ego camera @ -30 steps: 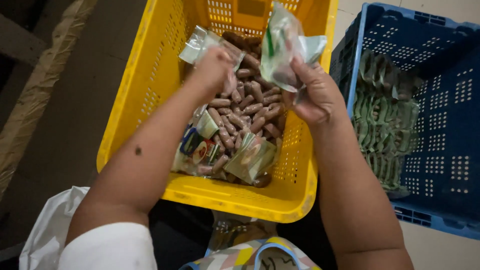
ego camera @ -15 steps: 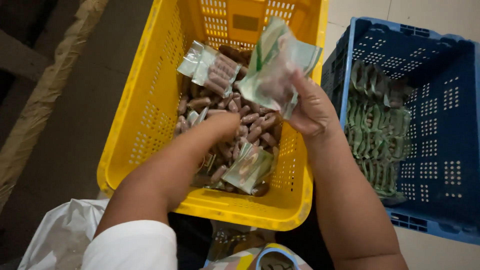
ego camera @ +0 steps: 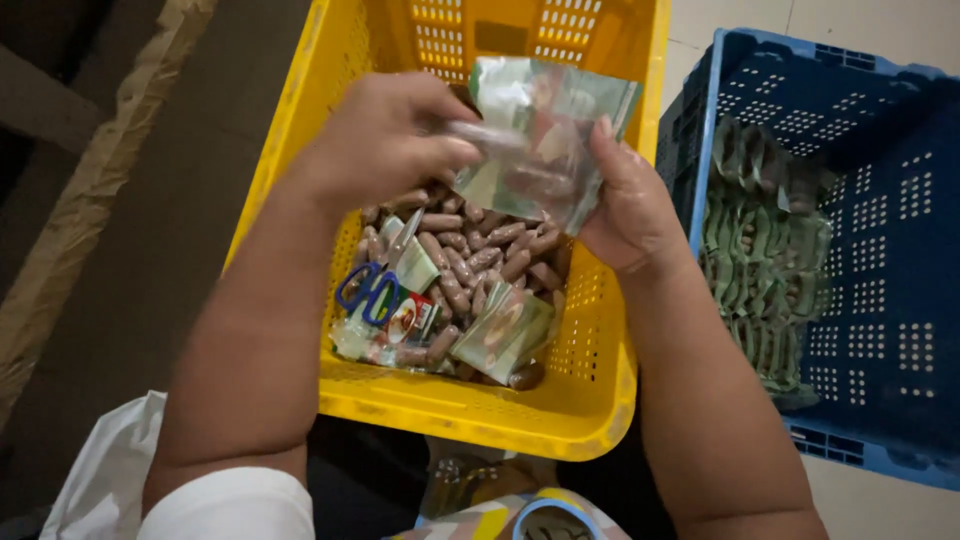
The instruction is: Separating strips of sausage bags using scissors and packing them into a yellow plastic crate.
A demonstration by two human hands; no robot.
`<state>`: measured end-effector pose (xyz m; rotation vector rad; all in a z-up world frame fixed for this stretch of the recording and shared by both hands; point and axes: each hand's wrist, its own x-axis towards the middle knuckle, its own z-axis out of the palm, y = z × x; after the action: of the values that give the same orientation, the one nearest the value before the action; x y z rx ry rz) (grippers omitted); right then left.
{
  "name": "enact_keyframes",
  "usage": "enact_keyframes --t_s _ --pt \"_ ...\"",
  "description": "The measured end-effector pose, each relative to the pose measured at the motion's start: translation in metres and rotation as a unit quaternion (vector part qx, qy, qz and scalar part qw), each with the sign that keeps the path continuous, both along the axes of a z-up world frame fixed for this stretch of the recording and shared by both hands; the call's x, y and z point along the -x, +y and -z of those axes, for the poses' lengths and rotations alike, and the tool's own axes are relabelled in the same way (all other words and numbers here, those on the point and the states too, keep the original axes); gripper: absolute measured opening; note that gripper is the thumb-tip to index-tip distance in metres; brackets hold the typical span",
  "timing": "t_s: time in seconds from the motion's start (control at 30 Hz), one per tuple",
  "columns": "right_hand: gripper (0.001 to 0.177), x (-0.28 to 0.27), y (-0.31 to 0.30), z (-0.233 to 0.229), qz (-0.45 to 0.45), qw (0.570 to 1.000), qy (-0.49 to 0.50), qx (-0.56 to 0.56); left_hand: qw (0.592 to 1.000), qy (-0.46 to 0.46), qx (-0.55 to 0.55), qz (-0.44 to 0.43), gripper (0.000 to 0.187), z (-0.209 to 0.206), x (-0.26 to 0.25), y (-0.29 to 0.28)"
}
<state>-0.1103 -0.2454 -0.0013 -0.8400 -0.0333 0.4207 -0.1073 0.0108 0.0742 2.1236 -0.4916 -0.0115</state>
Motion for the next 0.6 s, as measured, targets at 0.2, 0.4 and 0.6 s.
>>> enact_keyframes --t_s 0.2,0.4,0.6 --pt "0.047 0.010 -0.001 -0.007 -0.037 0.997 -0.017 0.058 0.995 0.047 -0.091 0.017 0.022 0.015 0.002 -0.044" --pt "0.038 0.001 -0.007 0.007 0.002 1.000 0.024 0.017 0.991 0.081 -0.103 0.017 0.016 0.008 0.005 -0.063" --pt "0.042 0.001 -0.008 0.007 -0.016 0.999 0.041 0.021 0.990 0.112 -0.086 0.003 0.022 0.018 0.002 -0.062"
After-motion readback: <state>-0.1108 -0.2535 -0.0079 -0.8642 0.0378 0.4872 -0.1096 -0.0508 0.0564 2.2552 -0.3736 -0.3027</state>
